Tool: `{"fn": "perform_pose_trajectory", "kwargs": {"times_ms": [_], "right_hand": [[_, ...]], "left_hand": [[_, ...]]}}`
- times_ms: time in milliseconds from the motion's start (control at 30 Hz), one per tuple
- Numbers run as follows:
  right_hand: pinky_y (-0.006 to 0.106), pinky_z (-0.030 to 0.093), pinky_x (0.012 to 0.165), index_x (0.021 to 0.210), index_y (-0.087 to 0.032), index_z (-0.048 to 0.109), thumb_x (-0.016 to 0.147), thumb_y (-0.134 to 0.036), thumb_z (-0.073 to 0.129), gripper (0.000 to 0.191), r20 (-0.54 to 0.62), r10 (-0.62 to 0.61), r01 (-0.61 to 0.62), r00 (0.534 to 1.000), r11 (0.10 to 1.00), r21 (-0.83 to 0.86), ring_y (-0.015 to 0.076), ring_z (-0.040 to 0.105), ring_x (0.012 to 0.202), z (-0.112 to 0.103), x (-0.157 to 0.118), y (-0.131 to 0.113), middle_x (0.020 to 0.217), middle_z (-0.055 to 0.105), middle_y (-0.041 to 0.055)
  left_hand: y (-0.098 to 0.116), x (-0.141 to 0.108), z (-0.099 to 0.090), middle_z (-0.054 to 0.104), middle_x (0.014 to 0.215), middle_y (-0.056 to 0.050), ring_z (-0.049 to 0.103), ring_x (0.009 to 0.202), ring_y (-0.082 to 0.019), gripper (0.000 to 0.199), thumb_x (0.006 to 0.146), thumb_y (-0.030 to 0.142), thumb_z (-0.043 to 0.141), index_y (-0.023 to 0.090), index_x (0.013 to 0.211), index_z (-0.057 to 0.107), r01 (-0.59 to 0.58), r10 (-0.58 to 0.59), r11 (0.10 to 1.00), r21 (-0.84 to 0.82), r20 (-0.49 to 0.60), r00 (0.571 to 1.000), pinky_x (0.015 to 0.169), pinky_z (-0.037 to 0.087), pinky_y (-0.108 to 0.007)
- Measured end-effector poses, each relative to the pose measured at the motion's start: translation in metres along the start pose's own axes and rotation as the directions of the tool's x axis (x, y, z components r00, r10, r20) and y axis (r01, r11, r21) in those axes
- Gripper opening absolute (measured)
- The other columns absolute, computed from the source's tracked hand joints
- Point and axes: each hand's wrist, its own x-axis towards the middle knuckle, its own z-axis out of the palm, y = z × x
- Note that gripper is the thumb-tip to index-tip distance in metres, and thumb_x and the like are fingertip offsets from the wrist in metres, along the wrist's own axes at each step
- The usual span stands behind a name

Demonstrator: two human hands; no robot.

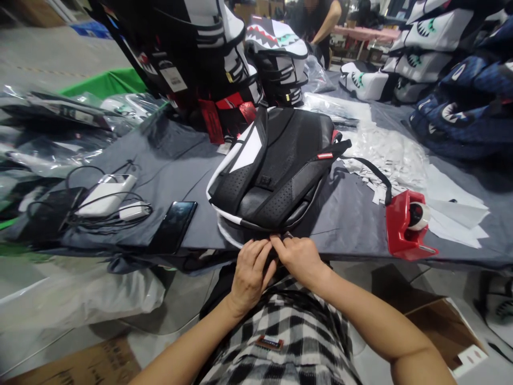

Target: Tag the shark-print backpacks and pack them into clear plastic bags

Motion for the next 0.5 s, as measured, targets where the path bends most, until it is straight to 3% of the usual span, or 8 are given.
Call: {"fn": "perform_pose_trajectory", "kwargs": {"times_ms": [100, 167, 300, 367, 500], "right_hand": [[0.025, 0.038, 0.055, 0.124, -0.018, 0.065, 0.098, -0.019, 0.051, 0.03, 0.147, 0.05, -0.053, 0.988, 0.998, 0.021, 0.0185, 0.071, 0.071, -0.014, 0.007, 0.001, 0.081, 0.075, 0.0094], [0.023, 0.04, 0.057, 0.12, -0.021, 0.067, 0.097, -0.022, 0.051, 0.028, 0.179, 0.052, -0.072, 0.982, 0.992, 0.105, 0.0169, 0.072, 0.072, -0.021, 0.006, 0.007, 0.085, 0.077, 0.008], [0.019, 0.044, 0.065, 0.129, -0.026, 0.064, 0.099, -0.024, 0.049, 0.034, 0.055, 0.065, -0.077, 0.996, 0.962, 0.261, 0.0123, 0.073, 0.078, -0.027, -0.001, 0.019, 0.099, 0.079, 0.0031], [0.019, 0.043, 0.062, 0.132, -0.025, 0.062, 0.098, -0.021, 0.047, 0.037, 0.066, 0.066, -0.077, 0.996, 0.98, 0.183, 0.0128, 0.073, 0.075, -0.027, -0.003, 0.019, 0.096, 0.079, 0.0041], [0.021, 0.038, 0.054, 0.134, -0.021, 0.059, 0.097, -0.016, 0.046, 0.039, 0.21, 0.057, -0.06, 0.976, 0.998, 0.008, 0.015, 0.072, 0.069, -0.026, 0.001, 0.009, 0.089, 0.078, 0.0077]], "left_hand": [[-0.003, 0.002, 0.007, 0.07, 0.102, -0.012, 0.067, 0.095, -0.023, 0.03, 0.094, 0.013, 0.052, 0.013, 0.124, 0.053, 0.076, -0.077, 0.997, -0.027, -0.044, 0.996, 0.095, 0.048, -0.043], [-0.004, 0.006, 0.009, 0.071, 0.092, -0.007, 0.067, 0.083, -0.02, 0.022, 0.096, 0.014, 0.05, 0.017, 0.117, 0.055, 0.162, -0.166, 0.983, -0.084, -0.05, 0.985, 0.089, 0.048, -0.04], [-0.004, 0.013, 0.009, 0.07, 0.084, -0.003, 0.066, 0.076, -0.018, 0.012, 0.098, 0.018, 0.049, 0.018, 0.106, 0.058, 0.251, -0.252, 0.953, -0.167, 0.02, 0.968, 0.085, 0.044, -0.037], [-0.003, 0.015, 0.007, 0.069, 0.082, -0.002, 0.064, 0.076, -0.018, 0.014, 0.099, 0.02, 0.049, 0.018, 0.105, 0.061, 0.276, -0.271, 0.949, -0.152, 0.052, 0.961, 0.083, 0.043, -0.037], [-0.003, 0.018, 0.005, 0.064, 0.08, -0.002, 0.061, 0.077, -0.019, 0.013, 0.097, 0.019, 0.051, 0.019, 0.095, 0.064, 0.318, -0.306, 0.945, -0.071, 0.146, 0.941, 0.082, 0.043, -0.038]]}}
